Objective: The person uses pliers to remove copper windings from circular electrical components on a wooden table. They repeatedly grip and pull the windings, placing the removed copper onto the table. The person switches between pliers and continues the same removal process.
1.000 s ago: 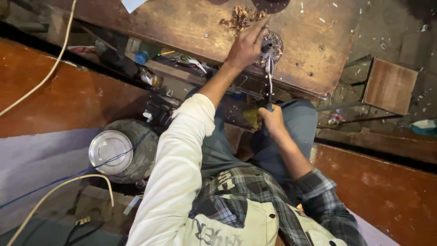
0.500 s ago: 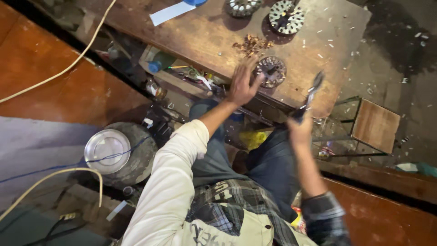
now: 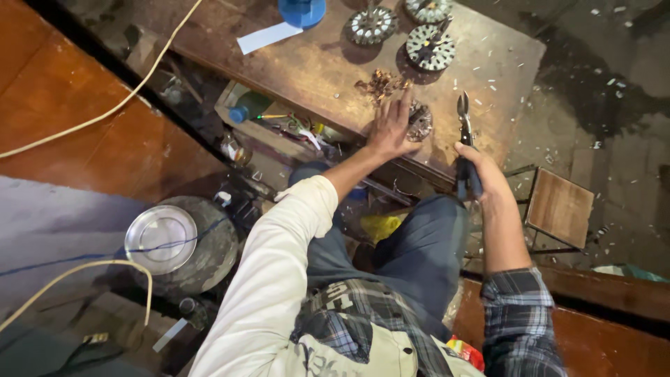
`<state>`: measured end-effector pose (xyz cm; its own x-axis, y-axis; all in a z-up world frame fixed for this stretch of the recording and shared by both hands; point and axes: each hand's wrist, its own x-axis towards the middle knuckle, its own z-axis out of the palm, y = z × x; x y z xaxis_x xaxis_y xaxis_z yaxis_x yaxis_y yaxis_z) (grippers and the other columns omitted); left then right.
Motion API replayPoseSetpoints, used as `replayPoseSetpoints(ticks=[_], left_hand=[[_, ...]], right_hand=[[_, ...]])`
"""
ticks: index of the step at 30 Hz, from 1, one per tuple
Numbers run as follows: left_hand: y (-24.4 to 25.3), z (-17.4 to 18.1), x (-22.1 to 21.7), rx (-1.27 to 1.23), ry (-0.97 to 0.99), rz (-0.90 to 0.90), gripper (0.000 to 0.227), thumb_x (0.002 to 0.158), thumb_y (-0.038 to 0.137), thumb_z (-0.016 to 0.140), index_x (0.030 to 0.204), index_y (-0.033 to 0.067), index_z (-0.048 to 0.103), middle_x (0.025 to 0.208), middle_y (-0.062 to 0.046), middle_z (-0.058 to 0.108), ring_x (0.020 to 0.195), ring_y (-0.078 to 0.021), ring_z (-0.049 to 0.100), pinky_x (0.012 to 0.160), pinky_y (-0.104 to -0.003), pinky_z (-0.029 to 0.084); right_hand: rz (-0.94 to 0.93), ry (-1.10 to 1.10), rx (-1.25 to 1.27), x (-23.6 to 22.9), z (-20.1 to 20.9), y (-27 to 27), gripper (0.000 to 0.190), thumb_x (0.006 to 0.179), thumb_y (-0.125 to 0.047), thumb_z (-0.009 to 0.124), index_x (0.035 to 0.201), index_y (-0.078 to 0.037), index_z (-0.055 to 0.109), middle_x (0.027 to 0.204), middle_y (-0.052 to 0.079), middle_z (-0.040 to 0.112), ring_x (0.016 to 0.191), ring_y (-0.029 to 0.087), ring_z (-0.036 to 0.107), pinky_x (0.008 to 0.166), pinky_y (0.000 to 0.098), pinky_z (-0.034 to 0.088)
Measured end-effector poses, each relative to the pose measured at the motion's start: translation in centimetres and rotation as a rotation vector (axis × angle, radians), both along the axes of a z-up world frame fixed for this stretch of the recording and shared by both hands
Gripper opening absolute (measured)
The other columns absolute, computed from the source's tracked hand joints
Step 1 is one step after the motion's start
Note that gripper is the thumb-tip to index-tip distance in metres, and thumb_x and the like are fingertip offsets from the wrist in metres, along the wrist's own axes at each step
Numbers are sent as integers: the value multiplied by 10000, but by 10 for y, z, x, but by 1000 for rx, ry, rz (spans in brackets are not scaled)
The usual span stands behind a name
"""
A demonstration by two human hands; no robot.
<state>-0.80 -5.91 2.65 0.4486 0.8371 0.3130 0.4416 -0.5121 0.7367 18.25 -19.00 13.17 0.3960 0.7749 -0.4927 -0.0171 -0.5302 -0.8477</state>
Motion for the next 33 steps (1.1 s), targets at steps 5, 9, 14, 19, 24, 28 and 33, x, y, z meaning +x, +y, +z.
replayPoseSetpoints(ticks=[5, 9, 14, 19, 24, 28, 33], left_hand=[[15, 30, 31, -455, -668, 7, 1175, 582, 536, 965, 1451, -42, 424, 1341, -253, 585, 1202, -347, 587, 1042, -476, 491], [62, 50, 58, -1241, -1193, -218, 865, 677, 645, 808, 1322, 98, 625, 1143, -60, 721, 930, -167, 712, 831, -350, 570], [88, 47, 54, -1350, -1438, -456, 846, 672, 828, 708, 1111, 107, 656, 920, -89, 699, 713, -217, 685, 569, -315, 555], [76, 43, 55, -1004, -1012, -288, 898, 699, 811, 763, 1111, 22, 636, 924, -100, 655, 760, -194, 622, 621, -306, 535], [69, 48, 50, -60, -59, 122, 1163, 537, 785, 882, 1232, -64, 497, 1144, -185, 581, 1018, -316, 561, 898, -469, 473], [49, 37, 42, 120, 194, 16, 1011, 700, 619, 788, 1442, 46, 410, 1311, -186, 531, 1227, -316, 501, 1072, -488, 373], [38, 29, 38, 288, 253, 66, 1164, 727, 674, 779, 1547, 19, 276, 1524, -237, 369, 1399, -372, 389, 1204, -613, 235]], right_hand=[[-129, 136, -27, 20, -3, 4, 335, 863, -439, 742, 887, -123, 633, 746, 66, 668, 616, 231, 645, 558, 359, 538], [-147, 127, -100, 18, 0, 4, 346, 840, -488, 703, 880, -151, 630, 765, 79, 695, 666, 254, 678, 587, 415, 536], [-134, 110, -18, 23, -2, 0, 394, 846, -509, 722, 945, -133, 656, 833, 83, 696, 750, 275, 673, 668, 431, 556], [-156, 123, -9, 37, -15, -7, 412, 865, -542, 697, 1016, -162, 651, 898, 82, 702, 808, 286, 677, 675, 484, 506], [-251, 197, -4, 34, -10, -2, 426, 850, -522, 686, 1030, -146, 599, 914, 111, 650, 844, 358, 678, 714, 607, 539], [-257, 183, -8, 31, -10, -5, 428, 844, -524, 678, 1023, -147, 587, 927, 148, 647, 859, 374, 674, 722, 627, 533], [-161, 81, -77, 54, -13, -7, 462, 823, -553, 676, 1035, -150, 597, 953, 131, 685, 846, 322, 699, 721, 545, 545]])
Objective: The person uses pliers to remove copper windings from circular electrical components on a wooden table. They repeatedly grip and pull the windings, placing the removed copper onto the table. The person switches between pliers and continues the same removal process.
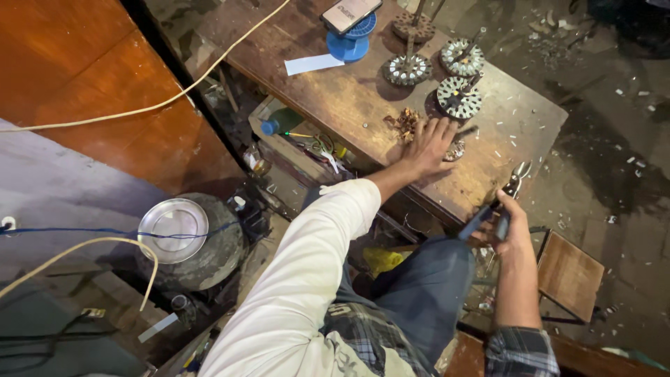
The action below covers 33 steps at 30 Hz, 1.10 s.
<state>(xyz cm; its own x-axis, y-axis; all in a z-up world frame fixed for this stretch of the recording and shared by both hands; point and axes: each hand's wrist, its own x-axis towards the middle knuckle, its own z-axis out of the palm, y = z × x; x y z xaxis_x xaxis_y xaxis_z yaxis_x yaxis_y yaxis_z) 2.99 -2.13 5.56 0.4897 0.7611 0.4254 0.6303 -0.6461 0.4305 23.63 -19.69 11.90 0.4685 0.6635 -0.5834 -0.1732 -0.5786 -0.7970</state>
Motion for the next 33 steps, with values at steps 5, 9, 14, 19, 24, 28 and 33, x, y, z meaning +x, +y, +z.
replayPoseSetpoints(ticks=[5, 9, 14, 19, 24, 28, 33], left_hand=[[1, -1, -15, -23, -51, 22, 1319, 688, 745, 754, 1544, 17, 61, 1628, -310, 45, 1528, -451, 79, 1194, -673, 118], [12, -3, -51, 6, -96, 56, 1351, 712, 759, 713, 1554, 24, -46, 1614, -343, -24, 1521, -500, 8, 1198, -697, 111], [31, -14, -102, -64, -255, 58, 1138, 874, 623, 690, 1628, 70, 41, 1690, -257, 35, 1545, -455, 148, 1198, -701, 159], [72, -27, -133, -94, -395, 305, 898, 993, 505, 666, 1630, 45, 231, 1697, -213, 240, 1552, -399, 320, 1214, -717, 190], [165, -8, -183, -97, -382, 739, 1152, 698, 526, 872, 1545, 67, 239, 1603, -206, 304, 1509, -405, 279, 1182, -668, 184], [225, 18, -227, -264, -177, 655, 1388, 566, 523, 978, 1558, 81, 114, 1611, -220, 291, 1496, -396, 251, 1128, -690, 171], [265, 22, -247, -494, -18, 554, 1469, 587, 456, 986, 1598, 45, 3, 1435, -222, 556, 1380, -379, 482, 1160, -643, 256]], right_hand=[[118, -413, 41, 14, -9, 21, 690, 901, -605, 780, 1119, 26, 605, 986, 227, 641, 819, 429, 611, 670, 503, 432], [76, -1111, -55, 2, -10, 51, 1049, 709, -725, 849, 1368, 20, 514, 1251, 295, 607, 1147, 438, 590, 996, 536, 447], [124, -1368, -260, -24, -34, 63, 1285, 632, -884, 729, 1485, 17, 394, 1387, 365, 458, 1310, 502, 406, 1047, 683, 235], [12, -1550, 192, -28, -71, 46, 887, 1071, -722, 535, 1505, 45, 441, 1495, 340, 459, 1438, 492, 331, 1200, 655, 105], [-32, -1483, 254, -32, -76, 35, 733, 1091, -628, 529, 1449, 11, 495, 1495, 286, 468, 1446, 450, 331, 1209, 618, 137], [-38, -1511, 219, -37, -62, 40, 691, 1106, -585, 563, 1449, 12, 522, 1480, 275, 493, 1408, 462, 343, 1177, 598, 186], [3, -1509, 268, -37, -61, 44, 615, 1073, -513, 598, 1403, 5, 558, 1407, 245, 543, 1386, 419, 393, 1182, 586, 179]])
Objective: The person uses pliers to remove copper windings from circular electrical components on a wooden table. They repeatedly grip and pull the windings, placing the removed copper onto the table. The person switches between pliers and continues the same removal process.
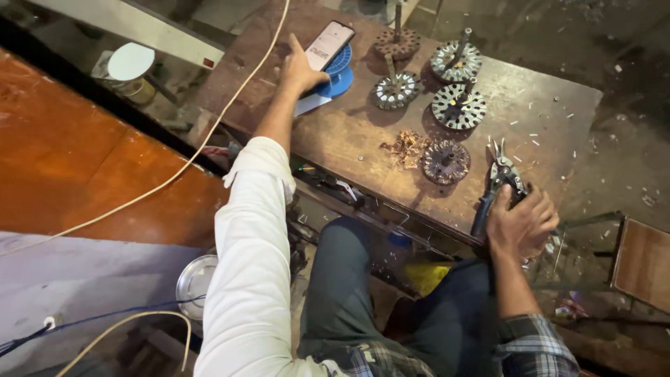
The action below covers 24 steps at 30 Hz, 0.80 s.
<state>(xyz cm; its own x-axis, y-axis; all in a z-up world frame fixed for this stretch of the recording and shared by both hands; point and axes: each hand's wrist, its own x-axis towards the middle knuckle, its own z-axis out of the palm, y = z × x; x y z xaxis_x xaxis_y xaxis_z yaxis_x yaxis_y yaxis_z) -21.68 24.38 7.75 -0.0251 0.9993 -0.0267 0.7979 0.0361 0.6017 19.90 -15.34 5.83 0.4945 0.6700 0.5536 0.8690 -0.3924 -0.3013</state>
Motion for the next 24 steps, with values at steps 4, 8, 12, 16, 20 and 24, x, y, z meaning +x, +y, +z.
replayPoseSetpoints(ticks=[4, 8, 12, 16, 20, 24], left_hand=[[2, -10, -2, 50, -109, 26, 1459, 584, 352, 985, 1595, 35, -17, 1334, -255, 613, 1261, -400, 591, 1091, -506, 425], [-37, -17, 9, 152, -205, 95, 1287, 726, 295, 904, 1675, 58, 69, 1327, -257, 664, 1250, -428, 628, 1098, -453, 483], [-106, -46, 40, 608, -352, 252, 1105, 680, 293, 953, 1539, 31, 308, 1394, -279, 573, 1274, -447, 574, 1074, -473, 458], [-136, -78, 65, 506, -384, 402, 1058, 663, 362, 951, 1484, 38, 367, 1383, -262, 593, 1247, -428, 589, 1035, -473, 468], [-132, -92, 67, 582, -373, 366, 1053, 684, 372, 930, 1484, -6, 359, 1376, -280, 593, 1276, -443, 571, 1084, -454, 464], [-126, -98, 66, 582, -215, 379, 1118, 643, 418, 922, 1468, -45, 324, 1292, -273, 626, 1210, -438, 584, 1115, -508, 388]], right_hand=[[8, 1, -10, 0, 1, 0, 579, 1101, -495, 589, 1389, 7, 555, 1401, 237, 547, 1380, 413, 407, 1193, 576, 186], [6, 14, -12, -4, 5, -4, 563, 1110, -485, 587, 1378, 9, 562, 1409, 242, 544, 1361, 418, 409, 1180, 579, 192], [-48, 68, -59, -4, 4, -3, 549, 1069, -465, 596, 1364, -3, 579, 1404, 237, 544, 1302, 459, 391, 1115, 574, 210], [12, 15, -63, 5, 1, -2, 513, 1079, -424, 590, 1333, 21, 555, 1446, 231, 525, 1402, 407, 396, 1196, 591, 156], [45, 43, -54, 11, -8, -1, 518, 1072, -415, 614, 1369, 5, 555, 1453, 225, 510, 1423, 394, 369, 1189, 612, 125], [21, 68, -79, 23, -18, 1, 541, 1052, -396, 643, 1392, 12, 543, 1460, 226, 499, 1392, 419, 361, 1175, 600, 160]])
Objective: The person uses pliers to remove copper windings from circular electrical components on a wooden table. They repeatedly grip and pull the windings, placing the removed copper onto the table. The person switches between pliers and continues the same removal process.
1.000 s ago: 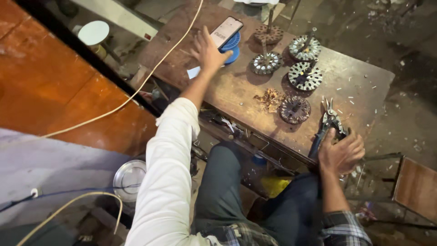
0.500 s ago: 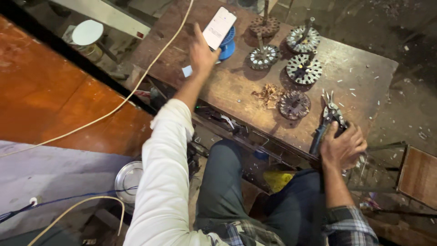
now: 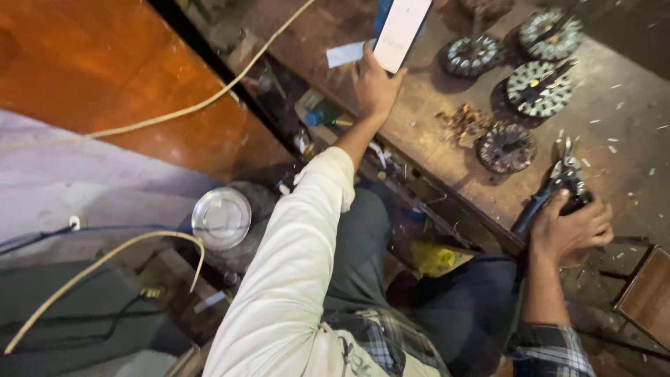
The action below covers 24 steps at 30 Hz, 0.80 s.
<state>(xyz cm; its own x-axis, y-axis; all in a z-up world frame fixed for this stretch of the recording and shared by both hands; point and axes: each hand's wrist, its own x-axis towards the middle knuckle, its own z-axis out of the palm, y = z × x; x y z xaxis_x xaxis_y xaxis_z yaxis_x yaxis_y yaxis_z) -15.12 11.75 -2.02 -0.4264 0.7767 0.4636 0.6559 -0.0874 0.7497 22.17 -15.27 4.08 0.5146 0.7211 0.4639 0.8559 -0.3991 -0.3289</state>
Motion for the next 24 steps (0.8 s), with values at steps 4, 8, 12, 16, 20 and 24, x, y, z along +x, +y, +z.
replayPoseSetpoints(ticks=[4, 8, 12, 16, 20, 24], left_hand=[[3, -2, 2, -122, 7, 10, 1115, 667, 474, 891, 1479, -37, 322, 1205, -245, 663, 1166, -400, 618, 1122, -538, 359], [1, 1, 3, -140, 6, 30, 1096, 660, 528, 844, 1452, -46, 348, 1183, -234, 683, 1160, -375, 624, 1097, -567, 340], [4, -1, 3, -202, 136, 64, 1030, 695, 624, 804, 1359, -50, 397, 1297, -253, 630, 1277, -391, 557, 1130, -569, 345], [8, -5, 3, -177, 150, 68, 1131, 676, 721, 750, 1373, -90, 381, 1363, -296, 542, 1323, -407, 495, 1115, -620, 317], [8, -7, 2, -224, 145, 58, 1173, 700, 797, 688, 1407, -82, 365, 1415, -290, 499, 1368, -399, 469, 1126, -632, 311], [8, -7, 3, -239, 144, 36, 1129, 733, 799, 642, 1408, -62, 366, 1419, -274, 481, 1366, -391, 456, 1115, -652, 284]], right_hand=[[16, -110, -2, 11, -12, -1, 561, 1036, -378, 650, 1369, 53, 516, 1479, 233, 488, 1383, 433, 373, 1149, 623, 166], [39, -147, -22, 17, -13, -1, 672, 1063, -530, 575, 1389, 52, 487, 1486, 227, 482, 1420, 413, 400, 1171, 629, 159], [5, -124, -49, 15, -11, -1, 832, 1077, -735, 435, 1425, 19, 485, 1454, 226, 487, 1402, 417, 397, 1152, 651, 122], [-8, -80, -26, 14, -10, 2, 857, 1069, -812, 333, 1394, -38, 508, 1419, 175, 519, 1411, 364, 422, 1170, 665, 116], [-2, -88, -11, 15, -9, 4, 823, 1066, -767, 330, 1393, -33, 511, 1419, 181, 518, 1394, 374, 415, 1157, 654, 136], [-48, -22, -51, 11, -6, 3, 722, 1104, -705, 456, 1359, -31, 507, 1408, 163, 526, 1396, 338, 427, 1195, 635, 141]])
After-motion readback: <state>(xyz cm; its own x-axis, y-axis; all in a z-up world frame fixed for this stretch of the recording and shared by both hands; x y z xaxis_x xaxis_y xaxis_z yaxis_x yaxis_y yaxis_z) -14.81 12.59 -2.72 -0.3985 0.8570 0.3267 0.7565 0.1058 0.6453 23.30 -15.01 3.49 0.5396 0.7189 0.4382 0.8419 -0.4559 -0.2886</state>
